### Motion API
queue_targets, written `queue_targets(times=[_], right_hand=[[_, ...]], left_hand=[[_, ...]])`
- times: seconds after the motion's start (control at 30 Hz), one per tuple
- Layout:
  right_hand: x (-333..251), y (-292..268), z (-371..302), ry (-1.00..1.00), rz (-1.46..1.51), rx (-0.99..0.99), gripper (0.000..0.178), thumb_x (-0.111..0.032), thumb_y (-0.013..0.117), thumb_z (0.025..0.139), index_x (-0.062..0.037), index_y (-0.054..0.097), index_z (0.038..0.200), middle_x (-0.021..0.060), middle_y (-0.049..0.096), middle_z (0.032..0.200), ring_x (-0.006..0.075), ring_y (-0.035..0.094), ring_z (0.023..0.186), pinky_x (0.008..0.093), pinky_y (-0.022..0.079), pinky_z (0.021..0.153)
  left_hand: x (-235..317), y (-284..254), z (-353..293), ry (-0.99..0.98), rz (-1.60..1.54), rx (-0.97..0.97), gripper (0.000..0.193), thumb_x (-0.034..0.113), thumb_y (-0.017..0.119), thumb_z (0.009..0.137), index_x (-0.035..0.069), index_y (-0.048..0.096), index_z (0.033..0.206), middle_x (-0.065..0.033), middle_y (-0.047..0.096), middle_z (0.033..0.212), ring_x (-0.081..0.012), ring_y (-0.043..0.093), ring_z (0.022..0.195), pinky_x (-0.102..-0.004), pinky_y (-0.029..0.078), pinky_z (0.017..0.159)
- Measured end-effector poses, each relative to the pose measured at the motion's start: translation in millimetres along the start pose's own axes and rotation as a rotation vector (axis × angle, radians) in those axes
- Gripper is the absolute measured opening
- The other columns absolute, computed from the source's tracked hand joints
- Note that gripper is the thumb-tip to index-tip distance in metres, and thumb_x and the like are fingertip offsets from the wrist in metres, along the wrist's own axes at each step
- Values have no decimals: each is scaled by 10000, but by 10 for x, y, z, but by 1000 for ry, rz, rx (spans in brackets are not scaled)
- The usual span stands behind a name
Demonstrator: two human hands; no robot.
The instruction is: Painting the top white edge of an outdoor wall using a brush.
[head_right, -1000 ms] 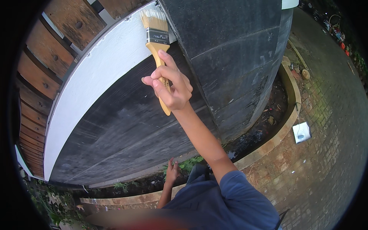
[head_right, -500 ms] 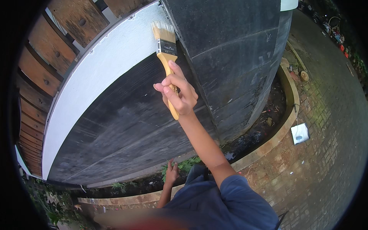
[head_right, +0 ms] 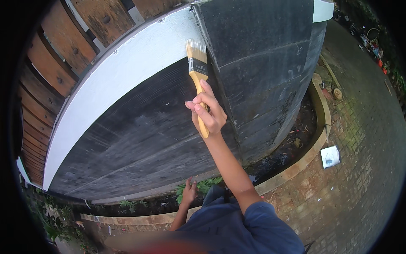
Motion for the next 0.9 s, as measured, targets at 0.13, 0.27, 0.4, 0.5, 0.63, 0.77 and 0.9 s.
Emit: queue_targets(times=[0.13, 0.27, 0.4, 0.5, 0.63, 0.77, 0.9], right_hand=[[-47, -94, -29, 1, -29, -53, 391, 28, 748, 766, -93, 501, 1043, 114, 590, 875, 406, 664, 959, 462, 585, 850], [-270, -240, -44, 49, 6, -119, 224, 17, 584, 908, -68, 425, 1042, 130, 504, 886, 418, 634, 960, 625, 509, 913], [-428, -231, -32, 14, 91, -127, 195, 27, 529, 932, -59, 397, 1047, 136, 479, 870, 358, 630, 888, 644, 501, 911], [-376, -87, 158, -53, 114, -125, 174, 18, 510, 944, -42, 381, 1044, 142, 475, 890, 337, 619, 858, 653, 498, 912], [-154, 138, 522, -177, 70, -99, 181, 10, 524, 942, -34, 388, 1052, 152, 490, 928, 350, 628, 873, 645, 496, 920], [19, 298, 628, -218, 62, -53, 188, -9, 549, 937, -36, 404, 1053, 149, 509, 926, 345, 637, 869, 639, 499, 917], [101, 216, 461, -138, 5, -50, 300, 37, 681, 837, -69, 471, 1023, 133, 595, 879, 393, 668, 925, 522, 560, 873]], left_hand=[[-50, 60, 13, -2, -31, 7, 590, 420, 467, 969, 68, 316, 1418, -146, 674, 768, -259, 643, 619, -368, 499, 617], [28, 35, -153, -8, -28, 38, 589, 421, 467, 967, 60, 323, 1409, -159, 688, 800, -293, 664, 668, -383, 505, 652], [-182, 61, -157, -19, -72, 115, 570, 407, 469, 965, 52, 344, 1394, -187, 691, 828, -369, 674, 819, -430, 495, 756], [-244, 64, -156, -50, -106, 149, 565, 403, 470, 965, 55, 350, 1393, -195, 691, 836, -374, 674, 830, -434, 499, 755], [-148, 21, -163, -53, -167, 182, 566, 396, 476, 964, 69, 345, 1406, -174, 688, 809, -320, 680, 725, -403, 524, 647], [-207, 22, -130, -38, -242, 223, 564, 394, 486, 962, 83, 344, 1410, -149, 678, 773, -273, 665, 649, -377, 524, 578], [-140, 35, -103, -40, -229, 211, 568, 393, 493, 961, 96, 339, 1420, -136, 669, 755, -247, 647, 615, -371, 507, 558]])
Point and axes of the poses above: each hand's wrist, its own z-axis towards the middle knuckle, its own y-axis out of the palm, x = y × z, the point moved 1 cm from there along z, towards the middle knuckle
